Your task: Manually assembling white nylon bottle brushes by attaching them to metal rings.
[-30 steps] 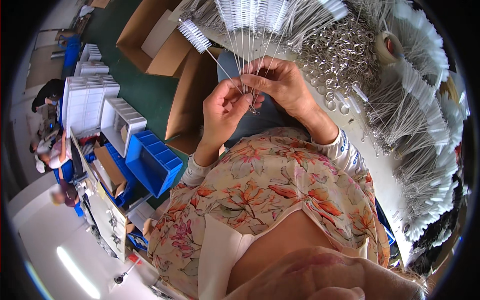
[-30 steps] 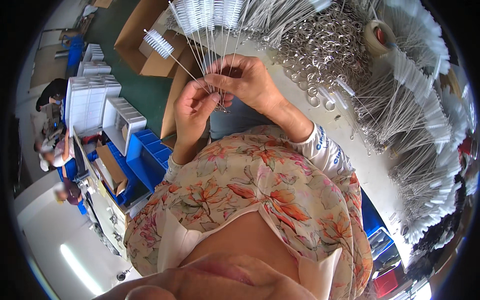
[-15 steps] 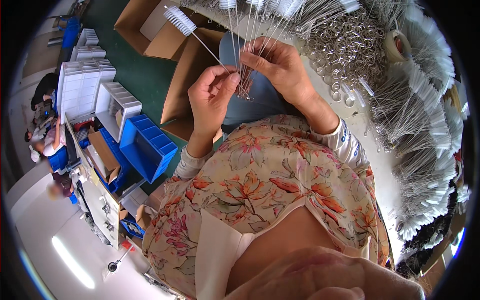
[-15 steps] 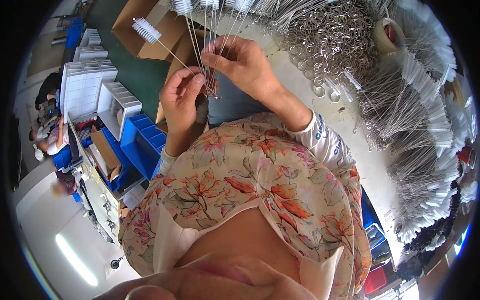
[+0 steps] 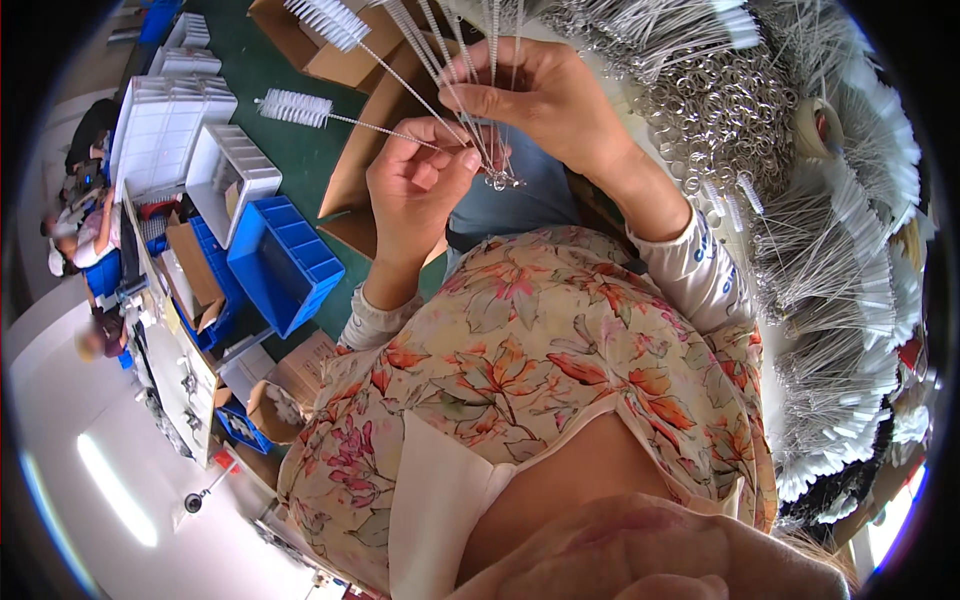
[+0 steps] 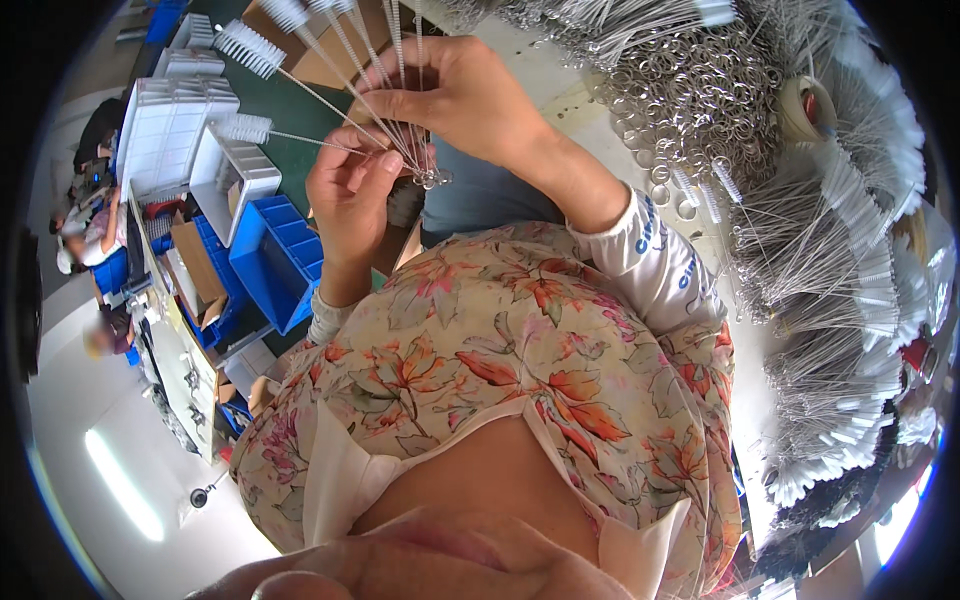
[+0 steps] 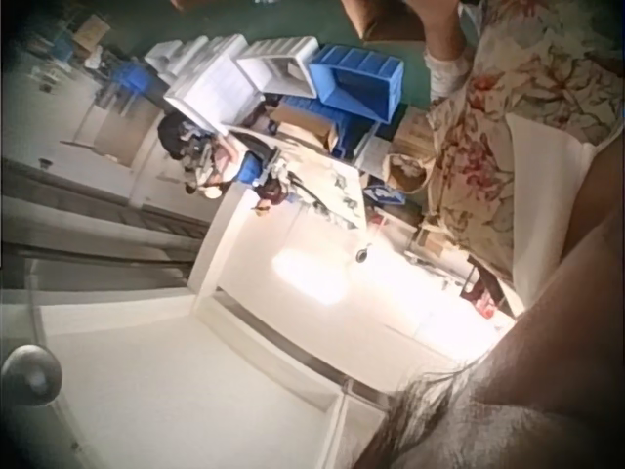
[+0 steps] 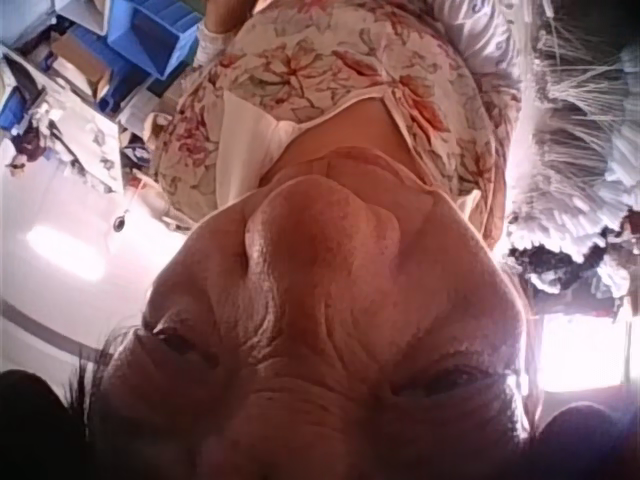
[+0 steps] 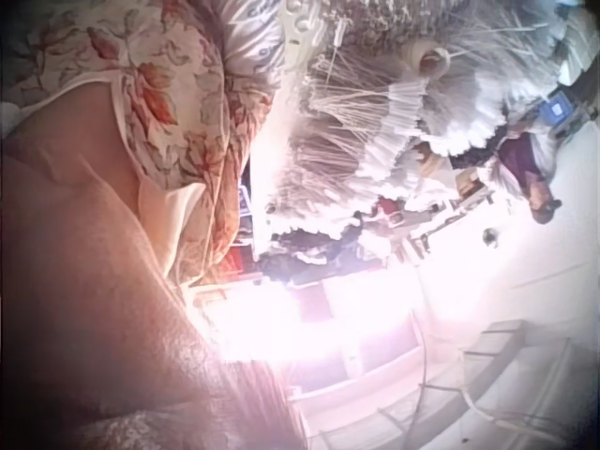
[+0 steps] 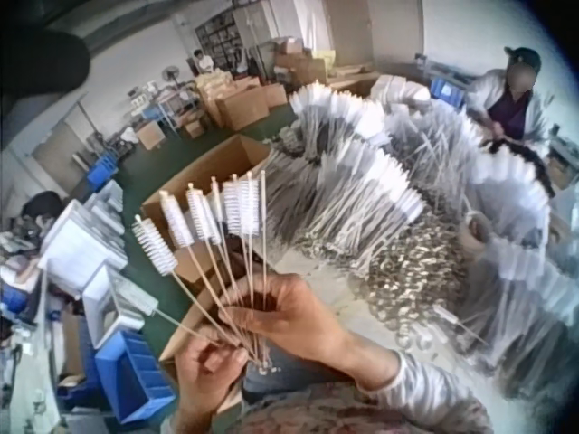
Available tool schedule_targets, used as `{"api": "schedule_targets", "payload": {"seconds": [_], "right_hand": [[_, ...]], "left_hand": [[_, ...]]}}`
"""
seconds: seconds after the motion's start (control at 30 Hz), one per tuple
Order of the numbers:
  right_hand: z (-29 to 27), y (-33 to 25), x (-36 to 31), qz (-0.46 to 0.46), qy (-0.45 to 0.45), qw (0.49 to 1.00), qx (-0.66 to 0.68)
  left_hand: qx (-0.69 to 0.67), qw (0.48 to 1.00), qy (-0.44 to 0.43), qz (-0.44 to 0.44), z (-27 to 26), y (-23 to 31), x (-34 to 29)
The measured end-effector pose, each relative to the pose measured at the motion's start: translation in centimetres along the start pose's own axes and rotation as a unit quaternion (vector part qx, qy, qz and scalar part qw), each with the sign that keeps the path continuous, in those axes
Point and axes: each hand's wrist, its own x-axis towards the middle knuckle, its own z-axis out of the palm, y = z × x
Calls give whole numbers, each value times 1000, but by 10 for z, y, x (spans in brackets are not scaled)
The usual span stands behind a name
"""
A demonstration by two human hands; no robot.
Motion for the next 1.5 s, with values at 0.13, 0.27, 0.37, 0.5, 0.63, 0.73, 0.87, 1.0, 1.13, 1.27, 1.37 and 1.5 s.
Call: {"api": "schedule_targets", "payload": {"seconds": [0.13,0.27,0.37,0.5,0.63,0.73,0.87,1.0,1.13,1.27,1.37,1.5], "right_hand": [[19,16,15,-24,-56,993,105],[30,22,15,-9,-29,1000,4],[40,24,11,-34,10,996,-78],[44,-3,5,-57,33,963,-262],[43,11,3,-130,70,954,-260],[47,26,7,-200,75,920,-329],[46,36,10,-145,45,946,-286],[40,38,8,-17,-8,995,-102],[38,39,-3,34,-95,995,-23],[39,40,-7,53,-98,991,-72],[47,48,-7,62,-69,987,-134],[53,68,-10,120,-81,988,-46]], "left_hand": [[-3,1000,19,22,-6,2,0],[-93,994,54,-5,-15,-1,-3],[-123,991,62,-9,-25,-5,-7],[-156,984,82,-8,-30,-9,-12],[-144,984,97,-28,-30,-10,-15],[-128,986,92,-55,-29,-12,-16],[-97,993,53,-52,-29,-17,-16],[-119,987,98,-49,-34,-27,-17],[-137,979,141,-43,-43,-37,-18],[-57,981,182,-43,-43,-43,-17],[-34,971,235,-28,-43,-46,-17],[2,959,280,-33,-52,-50,-21]]}}
